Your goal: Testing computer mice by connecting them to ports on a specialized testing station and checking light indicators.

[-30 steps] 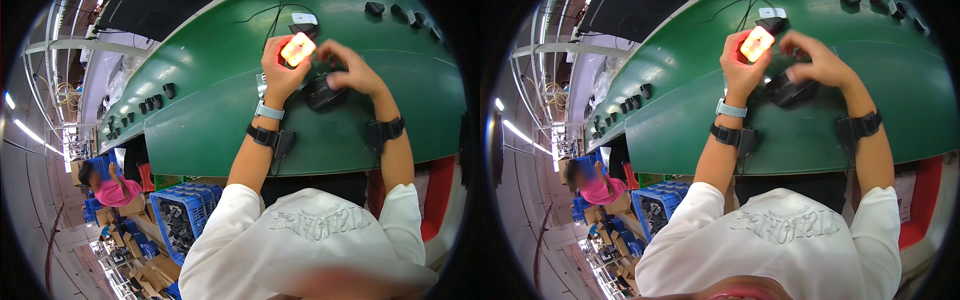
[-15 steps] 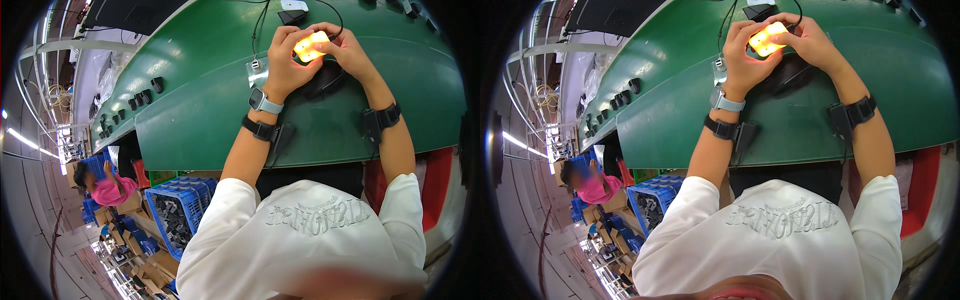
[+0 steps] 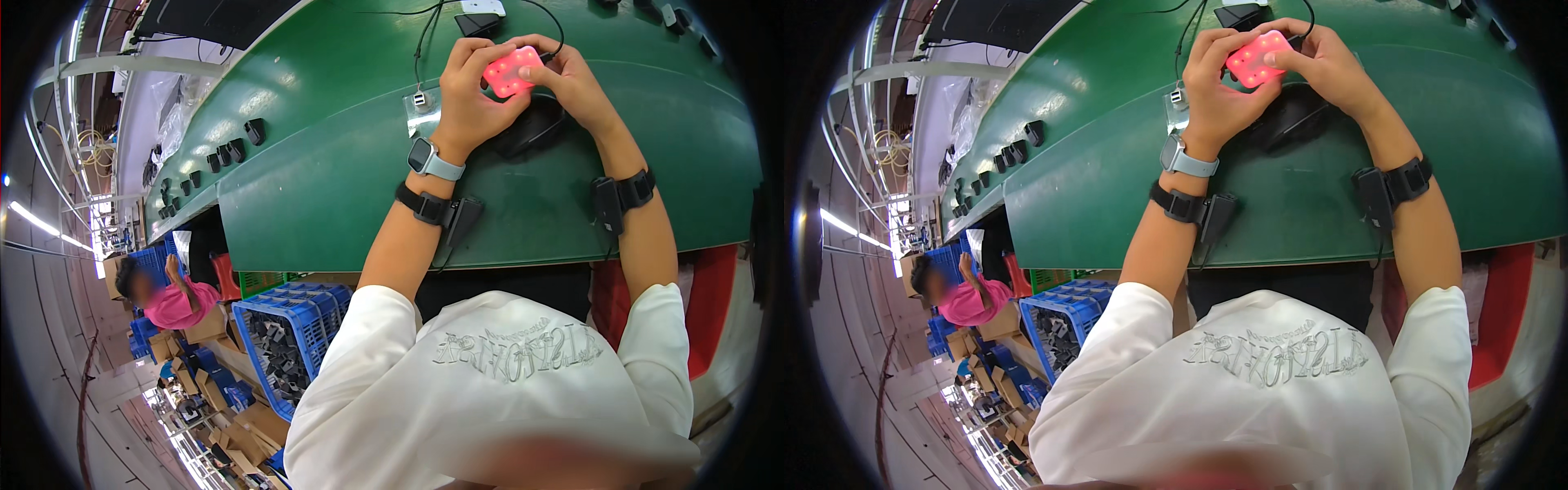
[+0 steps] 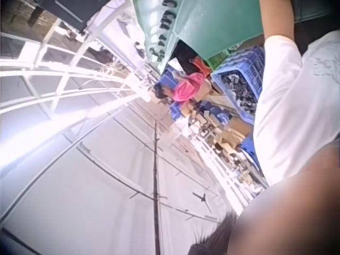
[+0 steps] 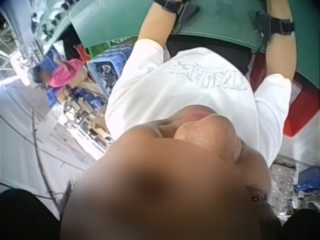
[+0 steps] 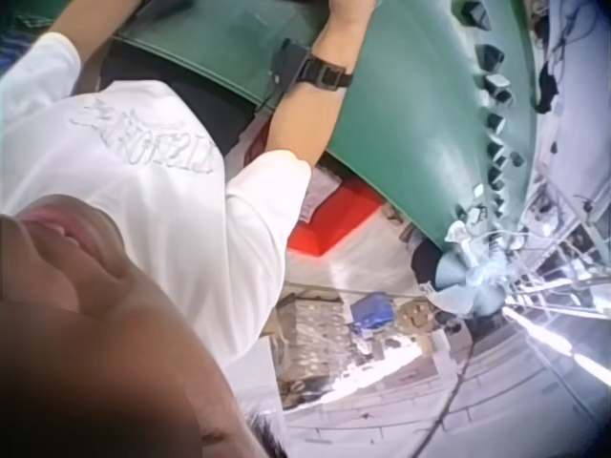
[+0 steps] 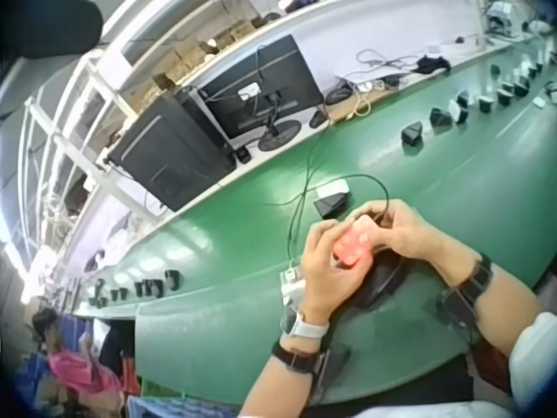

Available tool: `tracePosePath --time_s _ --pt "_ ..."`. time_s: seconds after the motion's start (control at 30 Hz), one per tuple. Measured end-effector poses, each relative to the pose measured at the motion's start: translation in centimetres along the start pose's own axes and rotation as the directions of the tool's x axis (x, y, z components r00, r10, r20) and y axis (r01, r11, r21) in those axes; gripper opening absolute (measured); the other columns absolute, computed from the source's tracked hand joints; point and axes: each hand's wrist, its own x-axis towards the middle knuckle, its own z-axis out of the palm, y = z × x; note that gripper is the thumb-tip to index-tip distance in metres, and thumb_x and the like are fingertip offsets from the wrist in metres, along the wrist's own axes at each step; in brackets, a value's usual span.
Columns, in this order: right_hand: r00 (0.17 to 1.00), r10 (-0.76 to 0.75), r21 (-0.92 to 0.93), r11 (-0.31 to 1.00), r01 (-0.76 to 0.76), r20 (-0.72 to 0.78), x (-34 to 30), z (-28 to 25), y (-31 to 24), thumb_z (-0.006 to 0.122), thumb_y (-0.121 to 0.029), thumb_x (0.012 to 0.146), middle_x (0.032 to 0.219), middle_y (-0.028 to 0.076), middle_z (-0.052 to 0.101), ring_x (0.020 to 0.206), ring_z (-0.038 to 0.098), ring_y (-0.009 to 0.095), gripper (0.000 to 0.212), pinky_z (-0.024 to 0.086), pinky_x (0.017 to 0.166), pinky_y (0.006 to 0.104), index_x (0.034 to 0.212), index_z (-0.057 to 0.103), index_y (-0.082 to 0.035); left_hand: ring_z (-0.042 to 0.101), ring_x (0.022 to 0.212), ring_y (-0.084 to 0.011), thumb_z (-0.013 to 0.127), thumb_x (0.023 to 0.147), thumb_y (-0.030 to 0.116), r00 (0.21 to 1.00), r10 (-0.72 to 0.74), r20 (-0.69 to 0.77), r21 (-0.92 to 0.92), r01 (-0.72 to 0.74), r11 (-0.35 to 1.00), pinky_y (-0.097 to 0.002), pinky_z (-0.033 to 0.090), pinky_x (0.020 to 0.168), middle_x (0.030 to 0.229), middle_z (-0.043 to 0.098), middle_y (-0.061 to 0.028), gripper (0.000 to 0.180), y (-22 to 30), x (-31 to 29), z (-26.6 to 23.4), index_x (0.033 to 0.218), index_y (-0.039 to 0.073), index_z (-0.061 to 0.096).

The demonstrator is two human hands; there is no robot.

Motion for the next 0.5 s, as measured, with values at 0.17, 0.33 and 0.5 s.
tracePosePath --time_s 0.17,0.33,0.5 --pt "1.000 0.011 0.072 0.997 -0.012 0.018 -0.02 0.37 -0.21 0.065 -0.008 0.091 0.105 0.006 0.070 0.096 0.067 0.011 0.034 0.053 0.087 0.0252 0.124 0.062 0.000 0.064 0.088 -0.0219 0.085 0.061 0.011 0.996 -0.075 0.041 0.015 0.075 0.997 -0.0286 0.050 0.058 0.107 0.059 -0.0082 0.054 0.41 -0.12 -0.55 0.112 0.011 0.069" --pt "1.000 -0.020 0.057 0.998 0.019 0.018 -0.03 0.29 -0.21 0.065 -0.007 0.090 0.107 0.005 0.070 0.097 0.067 0.012 0.034 0.053 0.090 0.0270 0.123 0.061 0.000 0.064 0.088 -0.0227 0.085 0.061 0.011 0.996 -0.084 0.039 -0.008 0.085 0.996 -0.0305 0.053 0.062 0.107 0.059 -0.0092 0.054 0.36 -0.11 -0.47 0.112 0.011 0.069" --pt "0.999 -0.023 0.057 0.998 0.021 0.028 0.05 0.34 -0.32 0.066 -0.008 0.090 0.109 0.006 0.069 0.099 0.066 0.013 0.033 0.053 0.090 0.0271 0.122 0.062 0.000 0.065 0.090 -0.0265 0.087 0.060 0.011 0.999 -0.031 0.016 -0.017 0.031 0.999 -0.0351 0.056 0.071 0.106 0.059 -0.0112 0.055 -0.05 -0.01 -0.23 0.111 0.009 0.068"
